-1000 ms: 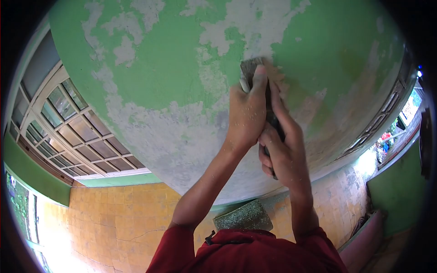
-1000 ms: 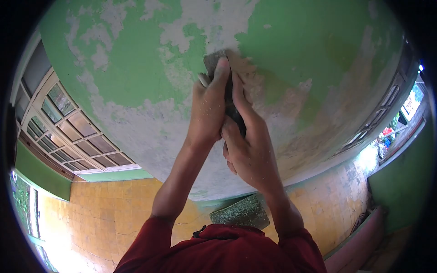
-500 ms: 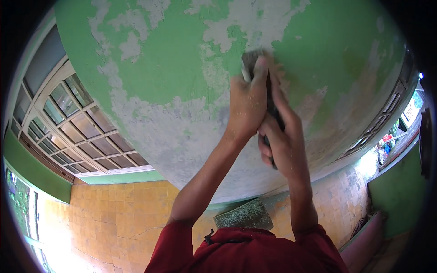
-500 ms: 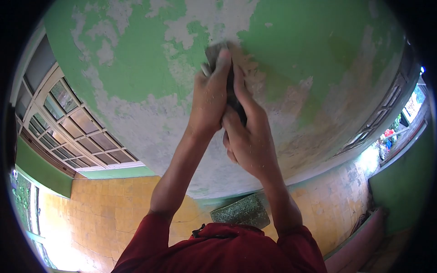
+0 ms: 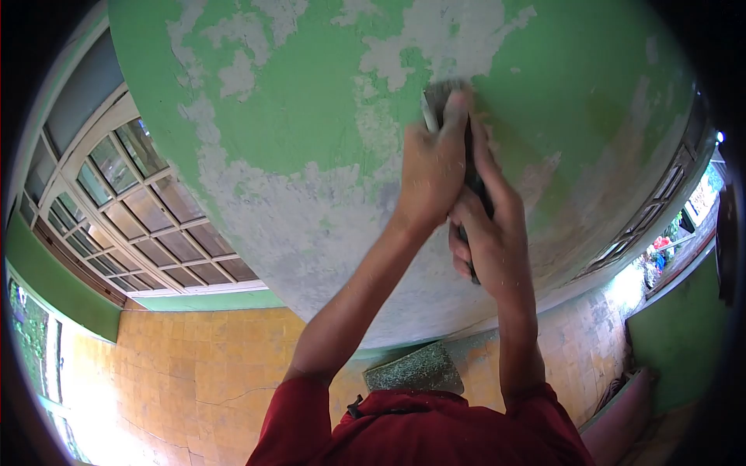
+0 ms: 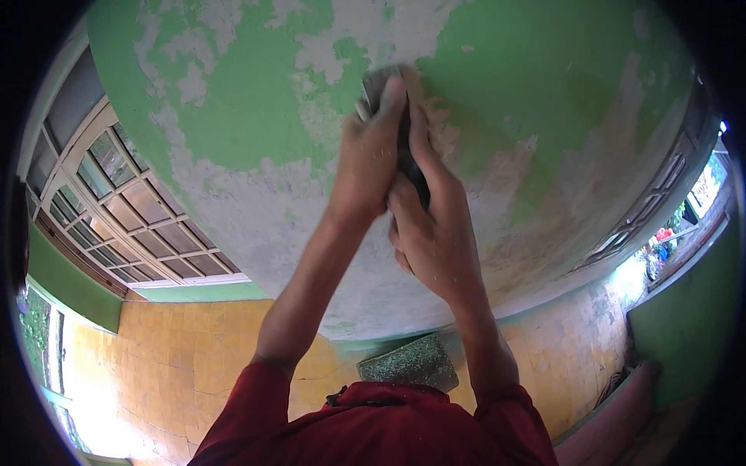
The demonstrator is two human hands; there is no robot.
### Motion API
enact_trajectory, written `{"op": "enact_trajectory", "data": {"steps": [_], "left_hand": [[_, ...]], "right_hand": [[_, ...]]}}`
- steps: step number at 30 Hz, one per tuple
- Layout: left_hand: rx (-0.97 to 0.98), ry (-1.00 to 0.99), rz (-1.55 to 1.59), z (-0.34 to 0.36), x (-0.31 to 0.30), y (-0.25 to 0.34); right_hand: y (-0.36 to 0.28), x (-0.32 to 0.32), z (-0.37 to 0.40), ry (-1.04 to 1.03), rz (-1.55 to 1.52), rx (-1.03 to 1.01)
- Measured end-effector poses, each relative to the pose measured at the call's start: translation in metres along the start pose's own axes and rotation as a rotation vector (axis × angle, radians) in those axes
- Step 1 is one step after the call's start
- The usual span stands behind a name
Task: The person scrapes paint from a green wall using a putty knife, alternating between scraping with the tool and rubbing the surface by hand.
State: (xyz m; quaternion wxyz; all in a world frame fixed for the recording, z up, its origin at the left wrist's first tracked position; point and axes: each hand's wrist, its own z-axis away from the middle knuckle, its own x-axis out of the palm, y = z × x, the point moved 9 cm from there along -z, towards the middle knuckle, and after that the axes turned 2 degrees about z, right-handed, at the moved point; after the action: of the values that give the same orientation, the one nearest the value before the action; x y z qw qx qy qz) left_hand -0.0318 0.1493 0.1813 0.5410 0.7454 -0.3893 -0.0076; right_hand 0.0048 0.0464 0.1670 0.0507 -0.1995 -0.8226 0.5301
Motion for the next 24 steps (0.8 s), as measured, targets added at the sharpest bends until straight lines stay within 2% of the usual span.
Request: {"op": "enact_trajectory", "data": {"steps": [5,7,8,10,13,14,16,19,20,22,24], "left_hand": [[0.059,0.010,0.021,0.003,0.002,-0.006],[0.159,0.034,-0.026,0.004,0.003,0.004],[0.078,-0.008,-0.022,-0.004,0.005,0.002],[0.081,-0.010,-0.026,-0.004,0.005,0.000],[0.115,-0.021,-0.030,-0.006,0.002,0.002],[0.118,-0.025,-0.027,-0.006,0.002,0.001],[0.043,-0.051,-0.068,-0.012,0.004,0.003],[0.041,-0.006,0.035,0.001,0.004,-0.010],[-0.027,-0.006,0.032,0.002,-0.002,-0.028],[0.024,-0.024,-0.006,-0.012,0.002,-0.006],[0.068,-0.043,-0.044,-0.011,0.007,0.001]], "right_hand": [[0.004,-0.003,0.006,0.002,-0.016,0.031],[0.009,-0.004,0.005,0.003,0.029,0.045],[0.005,-0.005,0.002,0.004,0.030,0.052],[-0.014,-0.005,-0.007,0.026,-0.041,0.036],[0.008,0.005,0.009,-0.058,-0.055,0.008],[0.013,-0.002,0.006,-0.046,-0.030,0.061],[-0.008,-0.004,-0.006,-0.027,-0.047,0.064],[-0.003,-0.004,0.002,-0.018,-0.075,0.039],[0.005,-0.005,0.007,0.001,-0.062,0.095],[0.005,-0.007,0.006,0.020,-0.052,0.158],[-0.023,-0.008,-0.008,0.014,-0.068,0.068]]}}
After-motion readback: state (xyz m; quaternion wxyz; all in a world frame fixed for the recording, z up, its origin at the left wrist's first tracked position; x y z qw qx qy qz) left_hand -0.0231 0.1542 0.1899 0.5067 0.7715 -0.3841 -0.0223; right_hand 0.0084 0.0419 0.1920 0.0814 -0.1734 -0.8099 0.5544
